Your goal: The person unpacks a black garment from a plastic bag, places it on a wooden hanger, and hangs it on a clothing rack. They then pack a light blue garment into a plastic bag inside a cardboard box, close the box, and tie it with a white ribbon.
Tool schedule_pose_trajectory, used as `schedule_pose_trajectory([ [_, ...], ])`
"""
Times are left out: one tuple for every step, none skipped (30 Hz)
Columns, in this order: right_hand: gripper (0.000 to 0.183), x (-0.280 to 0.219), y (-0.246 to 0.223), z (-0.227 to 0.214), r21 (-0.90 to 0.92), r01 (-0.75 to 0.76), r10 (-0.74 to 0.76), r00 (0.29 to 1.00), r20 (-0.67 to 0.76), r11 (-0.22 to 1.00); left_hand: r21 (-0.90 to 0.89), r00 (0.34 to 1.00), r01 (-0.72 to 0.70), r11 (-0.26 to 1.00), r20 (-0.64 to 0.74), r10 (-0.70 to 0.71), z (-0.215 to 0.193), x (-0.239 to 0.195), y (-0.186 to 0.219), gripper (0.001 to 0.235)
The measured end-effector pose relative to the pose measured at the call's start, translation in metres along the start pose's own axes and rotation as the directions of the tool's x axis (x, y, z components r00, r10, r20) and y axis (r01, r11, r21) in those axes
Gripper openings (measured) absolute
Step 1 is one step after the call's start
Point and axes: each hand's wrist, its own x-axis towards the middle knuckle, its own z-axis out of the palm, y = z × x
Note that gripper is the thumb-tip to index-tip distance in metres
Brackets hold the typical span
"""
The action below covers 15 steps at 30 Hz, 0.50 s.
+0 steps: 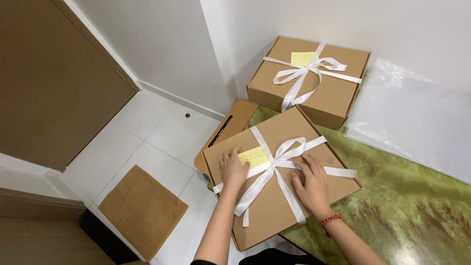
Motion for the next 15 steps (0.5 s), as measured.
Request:
schedule_pose_trajectory([
  [0.039, -0.001, 0.002, 0.003, -0.002, -0.001, 0.001, 1.000, 0.000, 1.000, -0.001, 1.000, -0.001, 1.000, 0.002, 0.001, -0.003, -0.002, 0.005, 0.066],
  [0.036, -0.001, 0.003, 0.005, 0.020, 0.002, -0.001, 1.000, -0.014, 1.000, 0.081, 0.999, 0.011, 0.997, 0.031, -0.013, -0.007, -0.003, 0.010, 0.067],
  [0.034, -0.001, 0.005, 0.007, 0.042, 0.005, -0.003, 1.000, -0.027, 0.999, 0.163, 0.998, 0.020, 0.986, 0.058, -0.029, -0.011, -0.004, 0.016, 0.069],
  [0.034, -0.001, 0.005, 0.005, 0.041, 0.002, -0.001, 1.000, -0.028, 0.999, 0.163, 0.998, 0.017, 0.986, 0.060, -0.027, -0.007, 0.001, 0.013, 0.069],
  [0.033, 0.000, 0.005, 0.004, 0.051, 0.005, -0.004, 0.999, -0.034, 0.999, 0.159, 0.995, 0.022, 0.987, 0.093, -0.037, -0.004, 0.006, 0.009, 0.065],
  [0.032, -0.001, 0.003, 0.003, 0.063, 0.007, -0.005, 0.999, -0.040, 0.998, 0.158, 0.991, 0.028, 0.987, 0.125, -0.048, -0.002, 0.010, 0.004, 0.061],
  [0.032, -0.002, 0.004, 0.004, 0.063, 0.004, -0.002, 0.999, -0.040, 0.998, 0.160, 0.991, 0.026, 0.987, 0.127, -0.047, -0.002, 0.012, 0.002, 0.061],
  [0.032, -0.001, 0.004, 0.004, 0.054, 0.002, 0.000, 0.999, -0.039, 0.999, 0.092, 0.990, 0.035, 0.995, 0.132, -0.047, -0.001, 0.014, -0.001, 0.061],
  [0.032, -0.001, 0.005, 0.005, 0.044, -0.001, 0.002, 0.999, -0.038, 0.999, 0.023, 0.990, 0.044, 0.999, 0.136, -0.047, -0.001, 0.017, -0.003, 0.060],
  [0.032, -0.001, 0.005, 0.004, 0.044, -0.003, 0.004, 0.999, -0.039, 0.999, 0.024, 0.989, 0.043, 0.999, 0.137, -0.045, 0.001, 0.019, -0.007, 0.060],
  [0.032, 0.000, 0.005, 0.004, 0.045, -0.008, 0.010, 1.000, -0.026, 0.999, 0.011, 0.993, 0.036, 0.999, 0.114, -0.037, 0.003, 0.021, -0.011, 0.060],
  [0.032, 0.000, 0.004, 0.004, 0.047, -0.013, 0.014, 1.000, -0.013, 0.999, -0.003, 0.996, 0.031, 1.000, 0.089, -0.031, 0.004, 0.023, -0.015, 0.060],
  [0.032, -0.001, 0.004, 0.004, 0.047, -0.014, 0.014, 1.000, -0.013, 0.999, -0.002, 0.996, 0.031, 1.000, 0.089, -0.031, -0.003, 0.015, -0.012, 0.060],
  [0.032, -0.001, 0.003, 0.004, 0.054, -0.008, 0.010, 1.000, -0.028, 0.999, -0.088, 0.998, 0.038, 0.995, 0.060, -0.033, -0.010, 0.008, -0.009, 0.049],
  [0.032, -0.001, 0.002, 0.004, 0.061, -0.002, 0.005, 0.999, -0.044, 0.998, -0.174, 0.999, 0.041, 0.984, 0.030, -0.037, -0.017, 0.001, -0.006, 0.040],
])
